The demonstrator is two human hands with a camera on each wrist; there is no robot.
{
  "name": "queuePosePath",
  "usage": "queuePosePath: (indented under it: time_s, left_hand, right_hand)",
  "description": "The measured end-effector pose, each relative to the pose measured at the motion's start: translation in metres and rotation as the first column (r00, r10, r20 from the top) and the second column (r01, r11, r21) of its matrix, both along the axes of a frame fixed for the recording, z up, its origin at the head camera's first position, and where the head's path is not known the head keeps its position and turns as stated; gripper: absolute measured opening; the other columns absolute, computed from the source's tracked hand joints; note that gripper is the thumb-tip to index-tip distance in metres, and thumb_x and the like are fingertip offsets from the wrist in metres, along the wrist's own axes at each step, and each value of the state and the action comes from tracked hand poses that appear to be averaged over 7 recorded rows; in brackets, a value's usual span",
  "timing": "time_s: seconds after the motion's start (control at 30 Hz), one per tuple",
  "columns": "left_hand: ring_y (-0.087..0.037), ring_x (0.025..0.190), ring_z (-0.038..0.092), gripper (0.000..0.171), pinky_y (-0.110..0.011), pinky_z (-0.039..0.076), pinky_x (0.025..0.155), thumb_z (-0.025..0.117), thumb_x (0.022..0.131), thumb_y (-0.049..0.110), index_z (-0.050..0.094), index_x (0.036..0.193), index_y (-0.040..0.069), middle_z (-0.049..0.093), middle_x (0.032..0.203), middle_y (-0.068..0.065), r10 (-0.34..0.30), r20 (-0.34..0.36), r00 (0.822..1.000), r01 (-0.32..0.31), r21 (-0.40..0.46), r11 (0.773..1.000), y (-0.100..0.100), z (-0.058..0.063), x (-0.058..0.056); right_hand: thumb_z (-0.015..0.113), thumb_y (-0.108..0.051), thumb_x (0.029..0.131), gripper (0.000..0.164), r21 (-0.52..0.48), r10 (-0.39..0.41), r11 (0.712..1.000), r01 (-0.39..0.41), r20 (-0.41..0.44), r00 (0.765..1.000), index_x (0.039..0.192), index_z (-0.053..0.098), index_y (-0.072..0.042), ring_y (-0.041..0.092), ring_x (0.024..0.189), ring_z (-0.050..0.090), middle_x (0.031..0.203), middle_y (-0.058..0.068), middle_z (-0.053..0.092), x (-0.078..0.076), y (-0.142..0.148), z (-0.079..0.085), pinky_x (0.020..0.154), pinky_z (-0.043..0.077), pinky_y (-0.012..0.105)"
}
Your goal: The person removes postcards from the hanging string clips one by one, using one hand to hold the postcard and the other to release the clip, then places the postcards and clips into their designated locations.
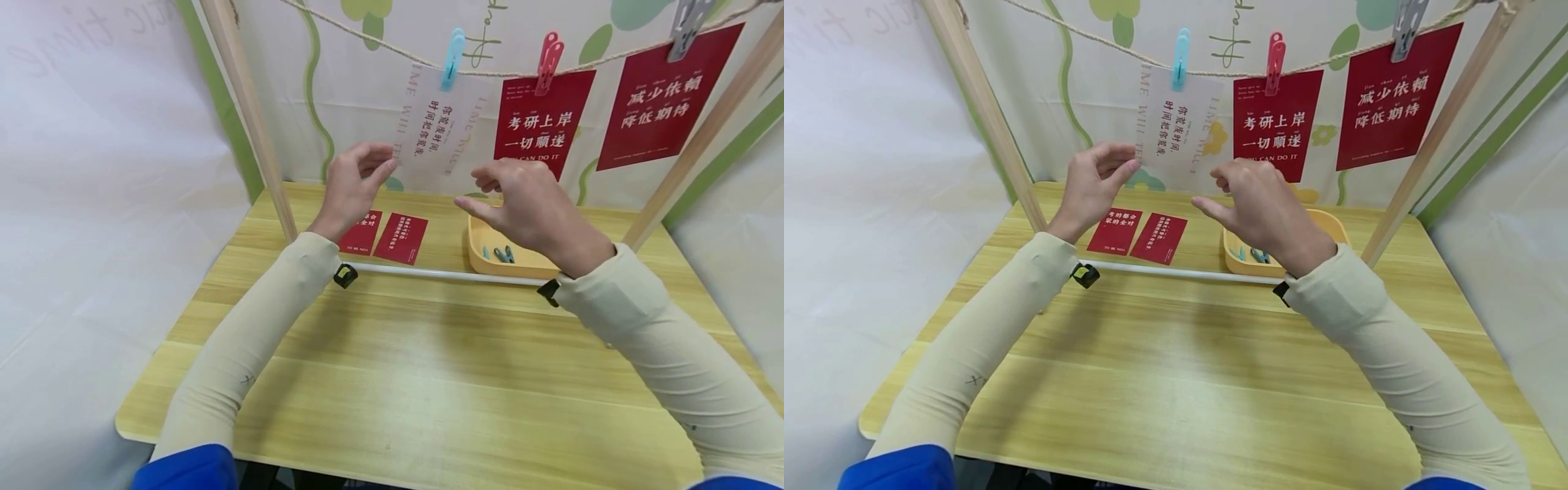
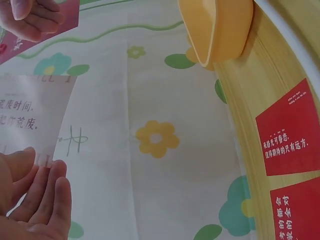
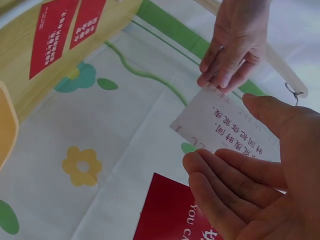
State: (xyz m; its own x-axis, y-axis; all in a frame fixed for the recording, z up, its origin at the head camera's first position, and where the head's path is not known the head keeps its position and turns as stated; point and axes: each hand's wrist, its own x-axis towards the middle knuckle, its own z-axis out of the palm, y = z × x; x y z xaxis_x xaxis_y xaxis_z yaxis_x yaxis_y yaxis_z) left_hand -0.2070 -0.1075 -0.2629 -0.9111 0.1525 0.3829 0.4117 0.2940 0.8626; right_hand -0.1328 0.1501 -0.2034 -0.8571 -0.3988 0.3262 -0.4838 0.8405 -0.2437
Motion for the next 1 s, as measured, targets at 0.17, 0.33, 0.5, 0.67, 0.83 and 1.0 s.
queuePosePath:
  time_s: [0.17, 0.33, 0.5, 0.67, 0.83, 1.0]
  left_hand:
    - [-0.02, 0.11, 0.075, 0.026, -0.024, 0.059, 0.1, 0.071, 0.102, 0.015, 0.071, 0.124, 0.002, 0.076, 0.122, -0.013, -0.015, 0.002, 1.0, 0.015, 0.071, 0.997, 0.002, -0.002, -0.002]
    - [-0.021, 0.101, 0.075, 0.021, -0.026, 0.061, 0.096, 0.072, 0.101, 0.014, 0.073, 0.118, 0.001, 0.077, 0.114, -0.015, -0.02, 0.0, 1.0, 0.02, 0.121, 0.992, 0.004, -0.004, -0.002]
    - [-0.025, 0.099, 0.075, 0.019, -0.025, 0.061, 0.091, 0.072, 0.101, 0.012, 0.073, 0.115, -0.001, 0.077, 0.11, -0.018, -0.023, -0.013, 1.0, 0.024, 0.14, 0.99, 0.006, -0.006, -0.001]
    - [-0.025, 0.096, 0.075, 0.017, -0.023, 0.061, 0.089, 0.072, 0.101, 0.011, 0.074, 0.112, -0.001, 0.077, 0.109, -0.019, -0.009, -0.019, 1.0, 0.012, 0.144, 0.99, 0.007, -0.008, -0.001]
    - [-0.026, 0.097, 0.075, 0.015, -0.024, 0.061, 0.089, 0.072, 0.1, 0.009, 0.074, 0.111, -0.001, 0.077, 0.109, -0.019, -0.01, -0.022, 1.0, 0.013, 0.158, 0.987, 0.009, -0.011, 0.0]
    - [-0.026, 0.097, 0.075, 0.016, -0.025, 0.062, 0.09, 0.071, 0.1, 0.007, 0.073, 0.112, -0.002, 0.077, 0.11, -0.02, -0.017, -0.039, 0.999, 0.024, 0.171, 0.985, 0.009, -0.014, 0.001]
  right_hand:
    - [0.081, -0.026, 0.095, 0.043, 0.001, -0.004, 1.0, 0.004, -0.034, 0.999, 0.125, 0.072, 0.003, 0.038, 0.104, 0.076, 0.119, 0.022, 0.077, 0.0, -0.001, 0.009, 0.091, 0.063, 0.056]
    - [0.079, -0.027, 0.097, 0.042, 0.002, -0.016, 1.0, 0.017, -0.042, 0.999, 0.126, 0.071, 0.003, 0.039, 0.104, 0.076, 0.119, 0.022, 0.077, 0.002, -0.002, 0.019, 0.092, 0.063, 0.056]
    - [0.078, -0.028, 0.098, 0.043, -0.007, -0.025, 1.0, 0.024, -0.065, 0.998, 0.126, 0.071, 0.004, 0.04, 0.104, 0.076, 0.117, 0.023, 0.077, 0.002, -0.003, 0.028, 0.094, 0.063, 0.055]
    - [0.077, -0.029, 0.098, 0.044, -0.033, -0.026, 0.999, 0.023, -0.105, 0.994, 0.127, 0.07, 0.004, 0.039, 0.105, 0.075, 0.117, 0.023, 0.077, 0.001, -0.005, 0.035, 0.095, 0.062, 0.053]
    - [0.077, -0.031, 0.099, 0.047, -0.046, -0.049, 0.998, 0.043, -0.135, 0.99, 0.131, 0.069, 0.003, 0.038, 0.107, 0.075, 0.121, 0.023, 0.076, 0.0, -0.007, 0.042, 0.097, 0.062, 0.053]
    - [0.077, -0.031, 0.098, 0.048, -0.048, -0.049, 0.998, 0.042, -0.158, 0.986, 0.133, 0.068, 0.002, 0.038, 0.108, 0.075, 0.123, 0.022, 0.076, -0.002, -0.008, 0.047, 0.098, 0.061, 0.053]
